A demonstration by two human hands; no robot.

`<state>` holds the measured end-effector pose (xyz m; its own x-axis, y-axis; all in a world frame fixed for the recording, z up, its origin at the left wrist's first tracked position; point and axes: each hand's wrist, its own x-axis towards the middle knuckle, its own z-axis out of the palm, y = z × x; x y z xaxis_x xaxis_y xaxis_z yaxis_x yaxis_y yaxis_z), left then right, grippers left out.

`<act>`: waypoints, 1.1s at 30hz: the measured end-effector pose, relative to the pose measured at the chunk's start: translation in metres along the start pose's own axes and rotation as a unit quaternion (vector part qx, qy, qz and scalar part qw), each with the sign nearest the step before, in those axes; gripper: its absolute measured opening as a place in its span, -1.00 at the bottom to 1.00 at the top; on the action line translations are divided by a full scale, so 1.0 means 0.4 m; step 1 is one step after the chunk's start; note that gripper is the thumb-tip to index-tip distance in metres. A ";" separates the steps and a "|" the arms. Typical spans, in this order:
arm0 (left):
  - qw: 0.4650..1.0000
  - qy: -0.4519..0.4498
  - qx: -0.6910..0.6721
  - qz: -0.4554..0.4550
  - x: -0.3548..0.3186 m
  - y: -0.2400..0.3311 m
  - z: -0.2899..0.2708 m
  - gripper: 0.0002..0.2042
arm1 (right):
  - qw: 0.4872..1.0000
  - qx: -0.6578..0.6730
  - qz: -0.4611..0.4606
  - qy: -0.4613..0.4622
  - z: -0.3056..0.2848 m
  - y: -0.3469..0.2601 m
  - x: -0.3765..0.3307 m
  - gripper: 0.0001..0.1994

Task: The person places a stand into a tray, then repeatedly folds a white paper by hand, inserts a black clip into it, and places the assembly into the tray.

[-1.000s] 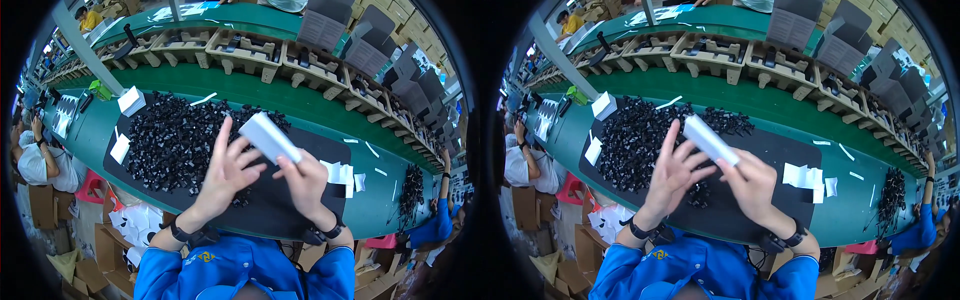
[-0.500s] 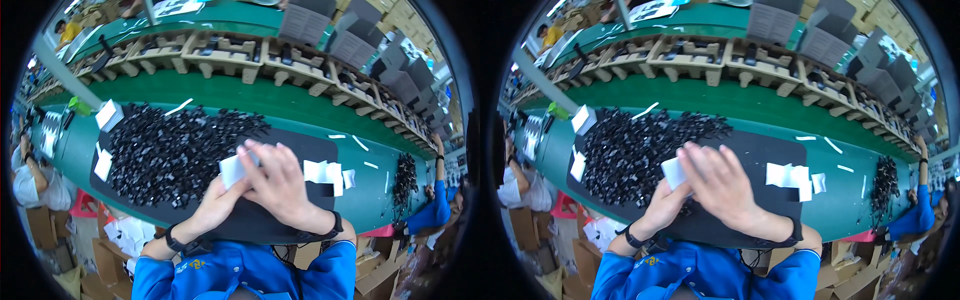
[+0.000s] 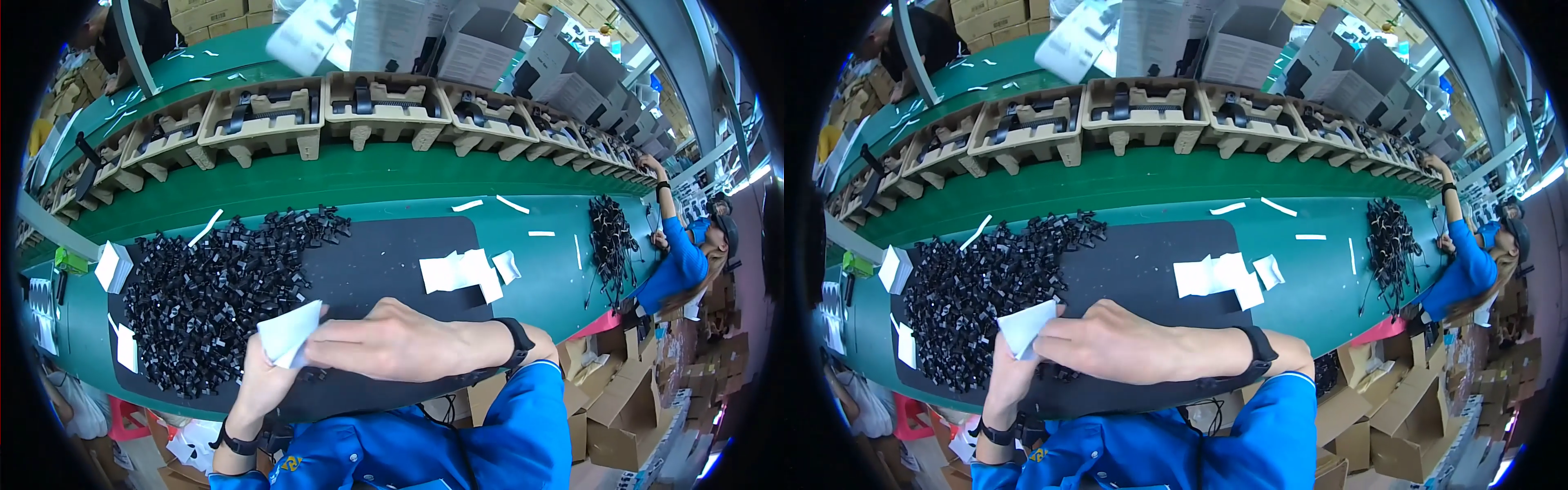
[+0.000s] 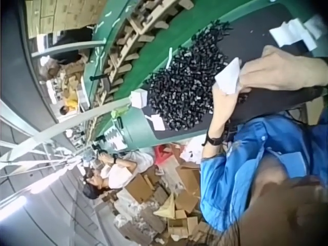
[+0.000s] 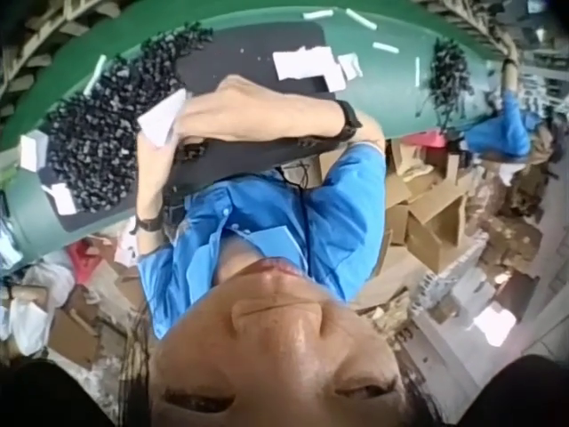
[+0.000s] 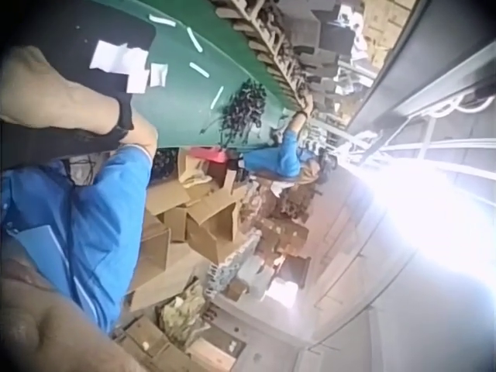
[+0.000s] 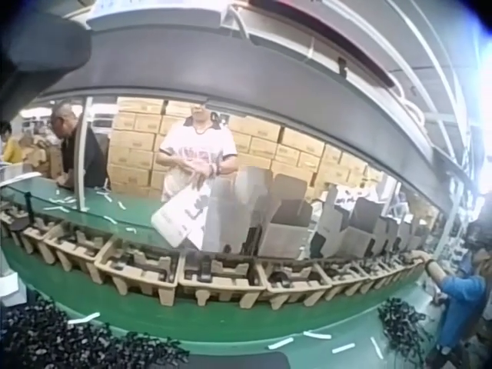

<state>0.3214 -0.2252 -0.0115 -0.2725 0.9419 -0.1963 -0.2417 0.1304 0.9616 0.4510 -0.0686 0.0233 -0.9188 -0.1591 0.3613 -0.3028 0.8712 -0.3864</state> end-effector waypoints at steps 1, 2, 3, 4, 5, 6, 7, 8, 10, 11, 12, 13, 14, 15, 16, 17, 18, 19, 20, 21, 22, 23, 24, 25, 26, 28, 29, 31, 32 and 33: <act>1.000 -0.001 0.027 -0.008 -0.010 0.005 -0.011 -0.68 | 0.995 0.098 0.018 -0.009 0.000 -0.004 0.004 -0.80; 0.998 -0.003 0.053 -0.017 -0.018 0.005 -0.016 -0.66 | 0.980 0.196 0.036 -0.018 0.000 -0.009 0.008 -0.84; 0.998 -0.003 0.053 -0.020 -0.018 0.006 -0.016 -0.66 | 0.954 0.293 0.055 -0.026 0.000 -0.013 0.011 -0.87; 0.997 -0.012 0.076 -0.024 -0.014 0.006 -0.015 -0.61 | 0.952 0.300 0.056 -0.027 0.000 -0.019 0.013 -0.87; 0.995 -0.022 0.098 -0.029 -0.009 0.005 -0.013 -0.56 | 0.956 0.272 0.069 -0.086 -0.001 -0.024 0.014 -0.86; 0.991 -0.032 0.122 -0.038 -0.012 0.004 -0.011 -0.51 | 0.955 0.247 0.081 -0.143 -0.001 -0.029 0.015 -0.86; 0.991 -0.030 0.123 -0.050 -0.018 -0.002 -0.004 -0.51 | 0.950 0.222 0.091 -0.199 0.000 -0.033 0.015 -0.85; 0.989 -0.049 0.112 -0.077 -0.027 -0.009 0.004 -0.49 | 0.947 0.236 0.092 -0.197 0.002 -0.037 0.017 -0.85; 0.983 -0.089 0.089 -0.132 -0.050 -0.023 0.013 -0.46 | 0.905 0.271 0.089 -0.315 0.004 -0.038 0.013 -0.82; 0.982 -0.091 0.089 -0.141 -0.055 -0.025 0.009 -0.46 | 0.880 0.281 0.089 -0.372 0.000 -0.034 0.005 -0.81; 0.985 -0.068 0.115 -0.108 -0.059 -0.027 0.000 -0.47 | 0.879 0.289 0.092 -0.369 -0.003 -0.032 -0.009 -0.81; 0.987 -0.045 0.140 -0.071 -0.067 -0.025 -0.008 -0.47 | 0.912 0.349 0.054 -0.208 -0.013 -0.032 -0.029 -0.81; 0.986 -0.022 0.163 -0.034 -0.069 -0.028 -0.017 -0.48 | 0.917 0.396 0.015 -0.042 -0.027 -0.024 -0.057 -0.80; 0.986 -0.024 0.160 -0.038 -0.075 -0.024 -0.035 -0.48 | 0.878 0.465 0.111 0.031 -0.061 0.005 -0.103 -0.81; 0.985 0.039 0.154 -0.063 -0.083 -0.014 -0.055 -0.47 | 0.819 0.527 0.200 0.105 -0.107 0.056 -0.167 -0.81; 0.982 0.093 0.145 -0.084 -0.089 -0.002 -0.073 -0.46 | 0.779 0.391 0.425 0.246 -0.169 0.086 -0.230 -0.83; 0.982 0.082 0.145 -0.085 -0.103 0.011 -0.085 -0.46 | 0.793 0.140 0.492 0.330 -0.179 0.155 -0.307 -0.80; 0.987 0.121 0.087 -0.065 -0.119 0.021 -0.093 -0.45 | 0.799 -0.099 0.505 0.311 -0.178 0.254 -0.465 -0.77; 0.987 0.153 0.025 -0.046 -0.109 0.013 -0.096 -0.44 | 0.746 -0.159 0.608 0.223 -0.185 0.267 -0.569 -0.68; 0.987 0.151 0.024 -0.045 -0.106 0.017 -0.099 -0.44 | 0.709 -0.078 0.675 0.191 -0.166 0.286 -0.611 -0.64; 0.988 0.144 0.038 -0.027 -0.100 0.022 -0.100 -0.43 | 0.662 0.003 0.732 0.158 -0.152 0.297 -0.644 -0.59; 0.990 0.128 0.049 -0.013 -0.080 0.008 -0.094 -0.42 | 0.655 -0.003 0.738 0.162 -0.136 0.293 -0.668 -0.59; 0.990 0.122 0.064 0.001 -0.077 0.012 -0.090 -0.42 | 0.681 -0.056 0.719 0.126 -0.111 0.292 -0.657 -0.56; 0.991 0.119 0.066 0.000 -0.071 0.018 -0.084 -0.42 | 0.703 -0.109 0.697 0.090 -0.096 0.290 -0.645 -0.52; 0.990 0.115 0.082 0.005 -0.060 0.019 -0.076 -0.43 | 0.701 -0.108 0.699 0.092 -0.090 0.293 -0.637 -0.52; 0.988 0.106 0.113 0.016 -0.033 0.021 -0.058 -0.44 | 0.715 -0.049 0.694 0.068 -0.095 0.297 -0.621 -0.52; 0.988 0.102 0.114 0.017 -0.022 0.022 -0.049 -0.44 | 0.721 -0.020 0.690 0.056 -0.098 0.302 -0.618 -0.52; 0.988 0.123 0.093 -0.022 -0.007 0.031 -0.032 -0.44 | 0.717 -0.014 0.694 0.059 -0.094 0.298 -0.614 -0.51; 0.987 0.133 0.081 -0.041 0.007 0.033 -0.026 -0.44 | 0.715 -0.007 0.696 0.057 -0.092 0.293 -0.613 -0.49; 0.987 0.130 0.081 -0.042 0.017 0.034 -0.019 -0.44 | 0.713 0.003 0.699 0.056 -0.088 0.286 -0.616 -0.48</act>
<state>0.3092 -0.2194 -0.0010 -0.4928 0.8172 -0.2988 -0.1265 0.2725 0.9538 0.6517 0.0866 -0.0804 -0.2986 0.9006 -0.3158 0.8876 0.1404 -0.4388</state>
